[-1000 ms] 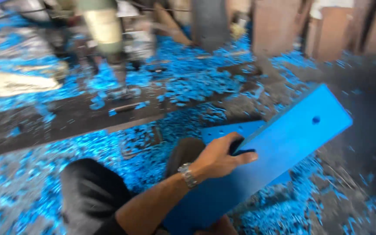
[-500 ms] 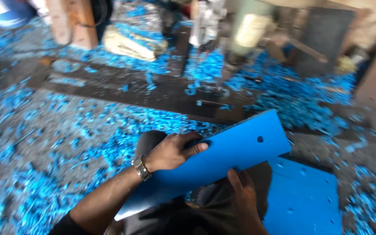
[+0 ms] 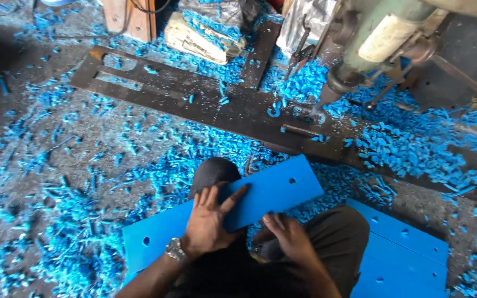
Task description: Drilling holes into blue plastic plates using an industrial drill press on a production floor.
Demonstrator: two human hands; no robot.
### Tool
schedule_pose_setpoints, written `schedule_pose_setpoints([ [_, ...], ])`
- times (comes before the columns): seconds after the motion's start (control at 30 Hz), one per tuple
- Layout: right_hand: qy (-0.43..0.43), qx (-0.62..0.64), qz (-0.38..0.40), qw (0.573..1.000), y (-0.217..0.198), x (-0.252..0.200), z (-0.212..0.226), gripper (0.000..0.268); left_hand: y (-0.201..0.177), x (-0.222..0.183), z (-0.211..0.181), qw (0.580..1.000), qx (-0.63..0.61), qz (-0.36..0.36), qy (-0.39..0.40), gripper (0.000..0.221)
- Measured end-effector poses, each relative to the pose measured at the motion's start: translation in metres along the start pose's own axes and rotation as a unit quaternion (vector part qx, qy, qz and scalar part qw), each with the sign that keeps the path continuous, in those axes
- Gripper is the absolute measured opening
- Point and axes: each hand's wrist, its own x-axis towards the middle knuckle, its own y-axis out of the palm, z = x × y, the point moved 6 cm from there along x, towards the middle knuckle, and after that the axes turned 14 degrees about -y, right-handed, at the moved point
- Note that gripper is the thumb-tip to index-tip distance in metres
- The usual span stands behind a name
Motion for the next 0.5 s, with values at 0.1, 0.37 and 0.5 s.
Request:
schedule_pose_setpoints([
  [0.1, 0.059, -0.494, -0.066, 0.865, -0.055, 0.003, 0.175, 0.024, -0.010, 0.013, 0.002, 0.999, -0.002, -0.041, 0.014, 0.108],
  [0.37, -0.411, -0.350, -0.330, 0.775, -0.283, 0.082, 0.284, 0.023, -0.012, 0.062, 0.003, 0.997, 0.024, -0.064, -0.031, 0.100],
  [0.5, -0.558, -0.422, -0.197, 0.687, -0.287, 0.145, 0.369, 0.030, -0.008, 0.077, -0.010, 0.995, 0.046, -0.088, -0.009, 0.102],
])
